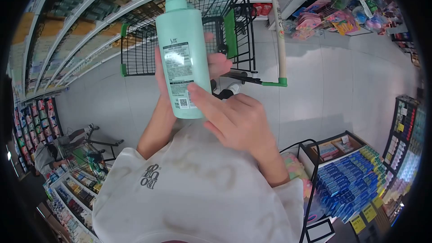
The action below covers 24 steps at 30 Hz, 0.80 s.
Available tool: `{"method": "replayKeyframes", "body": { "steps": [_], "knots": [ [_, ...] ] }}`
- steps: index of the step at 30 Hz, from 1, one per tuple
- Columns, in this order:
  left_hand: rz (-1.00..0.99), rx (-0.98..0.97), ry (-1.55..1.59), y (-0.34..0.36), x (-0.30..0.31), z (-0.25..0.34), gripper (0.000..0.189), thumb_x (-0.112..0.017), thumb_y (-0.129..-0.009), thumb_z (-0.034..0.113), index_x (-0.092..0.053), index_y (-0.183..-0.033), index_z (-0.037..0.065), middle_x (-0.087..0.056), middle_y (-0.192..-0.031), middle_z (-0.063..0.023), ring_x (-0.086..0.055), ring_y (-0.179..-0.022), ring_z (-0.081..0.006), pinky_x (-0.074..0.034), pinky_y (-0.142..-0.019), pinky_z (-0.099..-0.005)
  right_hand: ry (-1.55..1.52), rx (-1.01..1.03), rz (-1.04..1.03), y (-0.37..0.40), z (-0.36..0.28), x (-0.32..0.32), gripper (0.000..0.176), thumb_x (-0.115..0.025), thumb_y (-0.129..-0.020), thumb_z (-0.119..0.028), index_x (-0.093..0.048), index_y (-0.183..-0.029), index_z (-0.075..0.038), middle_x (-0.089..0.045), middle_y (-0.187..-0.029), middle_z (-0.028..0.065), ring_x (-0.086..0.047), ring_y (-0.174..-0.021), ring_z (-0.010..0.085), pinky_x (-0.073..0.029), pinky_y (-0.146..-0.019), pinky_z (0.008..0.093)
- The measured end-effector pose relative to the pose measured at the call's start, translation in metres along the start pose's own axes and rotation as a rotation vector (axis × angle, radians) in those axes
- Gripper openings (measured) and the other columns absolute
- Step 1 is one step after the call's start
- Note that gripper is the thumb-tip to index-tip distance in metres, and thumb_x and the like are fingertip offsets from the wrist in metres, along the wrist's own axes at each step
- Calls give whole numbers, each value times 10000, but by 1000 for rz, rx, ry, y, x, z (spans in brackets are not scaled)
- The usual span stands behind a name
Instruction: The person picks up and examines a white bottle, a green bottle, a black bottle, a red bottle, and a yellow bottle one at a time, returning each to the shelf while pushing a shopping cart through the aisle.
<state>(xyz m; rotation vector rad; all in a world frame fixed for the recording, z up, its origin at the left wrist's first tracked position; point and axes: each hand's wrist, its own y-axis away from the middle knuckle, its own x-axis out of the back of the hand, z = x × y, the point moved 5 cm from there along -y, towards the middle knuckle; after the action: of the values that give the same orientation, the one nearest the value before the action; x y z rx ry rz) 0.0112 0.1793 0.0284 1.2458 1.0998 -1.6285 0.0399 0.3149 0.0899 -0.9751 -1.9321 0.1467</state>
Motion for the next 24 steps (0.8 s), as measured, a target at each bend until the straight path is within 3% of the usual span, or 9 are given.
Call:
{"method": "replayKeyframes", "body": {
  "steps": [3,5,6,8,11,17,21,24],
  "knots": [
    [-34,-12,-20,-4,-1,6,972,-263,-894,739,-95,-1493,-8,-422,-1329,-397,-396,-1271,-543,-212,-1138,-559,-177,106,88,11,-5,3,474,-687,-691,-128,-644,-1153,-31,-699,-1064,81,-530,-518,177,-458,-523,294],
    [-61,-16,-9,-3,-2,6,967,-263,-899,733,-86,-1495,-9,-419,-1330,-400,-393,-1273,-545,-194,-1144,-559,-328,114,204,17,-5,9,403,-677,-687,-96,-671,-1085,-36,-686,-819,49,-496,-495,188,-431,-506,299],
    [-60,-22,16,-4,-3,7,969,-265,-899,733,-79,-1496,-7,-416,-1330,-402,-387,-1275,-548,-190,-1144,-560,-332,109,204,19,-3,10,403,-677,-687,-96,-671,-1085,-36,-686,-819,49,-496,-495,188,-431,-506,299],
    [-59,-20,42,-4,-3,7,970,-267,-899,733,-71,-1497,-5,-414,-1331,-405,-381,-1278,-552,-187,-1144,-561,-301,19,229,17,2,16,343,-684,-723,-121,-680,-1056,-41,-582,-656,19,-479,-489,189,-393,-490,301],
    [-123,6,31,-7,-5,6,964,-273,-903,726,-61,-1498,-2,-402,-1334,-411,-365,-1285,-556,-205,-1138,-567,-129,-66,162,2,4,12,376,-678,-776,-195,-670,-1128,-65,-475,-581,8,-455,-480,184,-360,-482,312],
    [-108,28,40,-10,-5,2,950,-266,-907,721,-57,-1501,9,-387,-1341,-416,-364,-1282,-560,-255,-1124,-563,45,-137,82,-9,8,-5,496,-634,-828,-326,-608,-1283,-129,-395,-560,-2,-423,-480,167,-341,-477,323],
    [-87,-6,36,-8,-1,4,947,-265,-909,718,-55,-1503,10,-415,-1329,-402,-358,-1292,-551,-224,-1138,-555,72,-108,45,-1,8,-2,487,-646,-820,-337,-627,-1260,-128,-402,-564,-4,-425,-480,166,-346,-478,313],
    [-98,-18,-6,-8,3,8,938,-276,-914,708,-69,-1503,7,-447,-1311,-385,-369,-1294,-535,-196,-1147,-552,33,-1,70,3,8,0,424,-668,-797,-354,-676,-1150,-118,-428,-566,-6,-437,-483,170,-355,-480,302]
  ]
}}
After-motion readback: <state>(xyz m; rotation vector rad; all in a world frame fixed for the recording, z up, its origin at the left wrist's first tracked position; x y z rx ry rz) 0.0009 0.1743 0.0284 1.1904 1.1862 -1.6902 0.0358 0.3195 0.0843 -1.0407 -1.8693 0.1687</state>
